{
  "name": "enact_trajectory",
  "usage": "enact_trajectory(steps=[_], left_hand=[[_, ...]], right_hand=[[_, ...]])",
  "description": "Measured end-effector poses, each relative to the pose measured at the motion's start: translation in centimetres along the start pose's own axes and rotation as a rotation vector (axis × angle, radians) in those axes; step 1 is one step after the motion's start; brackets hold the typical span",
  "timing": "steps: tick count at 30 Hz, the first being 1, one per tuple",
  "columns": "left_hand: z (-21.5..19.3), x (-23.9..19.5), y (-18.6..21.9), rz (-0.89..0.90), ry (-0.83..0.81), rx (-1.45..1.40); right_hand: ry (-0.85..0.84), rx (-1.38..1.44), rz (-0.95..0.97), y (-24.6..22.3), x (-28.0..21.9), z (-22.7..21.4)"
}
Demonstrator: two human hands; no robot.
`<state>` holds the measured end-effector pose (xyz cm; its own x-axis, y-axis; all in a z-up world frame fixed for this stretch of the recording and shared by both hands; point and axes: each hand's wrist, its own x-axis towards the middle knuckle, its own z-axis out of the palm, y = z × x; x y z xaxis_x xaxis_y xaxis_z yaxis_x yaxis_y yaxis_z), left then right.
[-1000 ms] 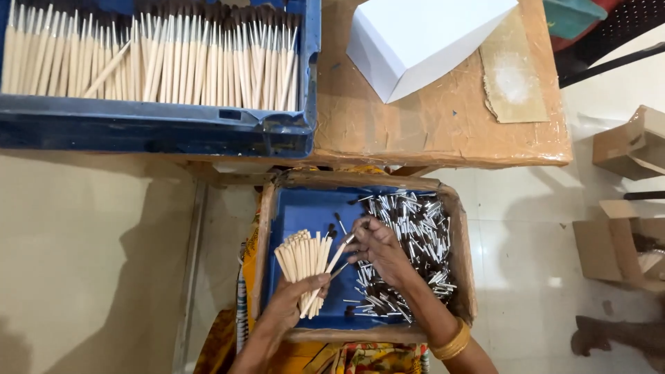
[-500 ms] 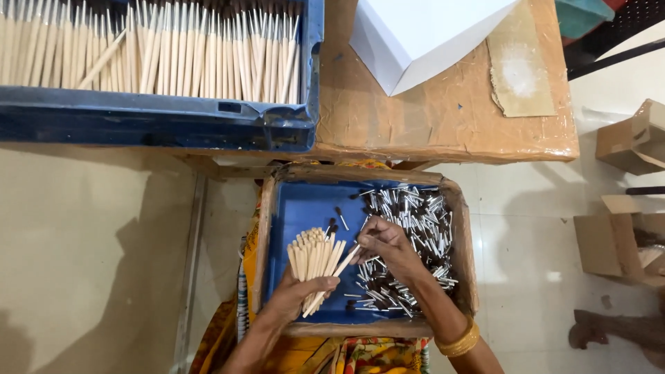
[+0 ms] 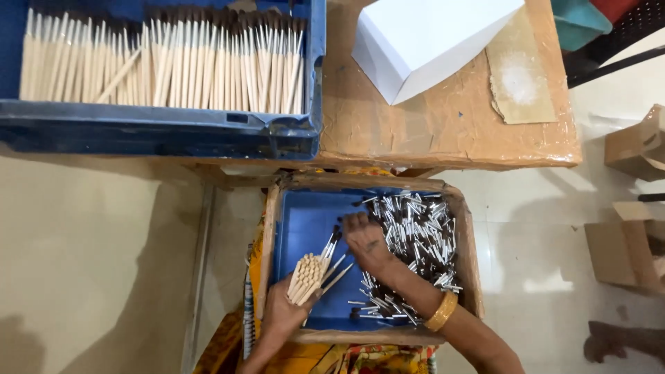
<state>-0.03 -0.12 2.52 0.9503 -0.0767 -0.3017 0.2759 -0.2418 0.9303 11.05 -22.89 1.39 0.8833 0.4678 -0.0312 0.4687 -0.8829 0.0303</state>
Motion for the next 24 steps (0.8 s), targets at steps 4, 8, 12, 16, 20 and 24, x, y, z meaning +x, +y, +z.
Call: enact_trajectory(steps=[4,8,12,16,20,24], left_hand=[[-0.4,0.7,2.4,-0.213,-0.094,-0.359],[0.9,1.6,1.6,-0.258,-0.156,-0.65],[1.7,1.8,1.9,-0.292,-0.21,-0.788],[1.6,1.8,3.1,-0.242,-0.205,-0.751],[1.4,1.5,3.8,-0.178,-0.237,-0.606],[1.5,2.2,2.7,0.292,-0.164,0.012]], right_hand=[[0.349,0.516,-0.003,1.1,-1.3,-1.2],[-0.046,1.625,0.397,0.9,-3.0,-3.6],[-0.055,2.098,0.524,0.8,-4.1,-4.4],[-0.051,2.131,0.441,1.5,-4.6,-4.5],[-0.084,1.971,0.397,1.5,-5.2,-3.4],[-0.091,1.773,0.449,1.2,-4.6,-3.2]])
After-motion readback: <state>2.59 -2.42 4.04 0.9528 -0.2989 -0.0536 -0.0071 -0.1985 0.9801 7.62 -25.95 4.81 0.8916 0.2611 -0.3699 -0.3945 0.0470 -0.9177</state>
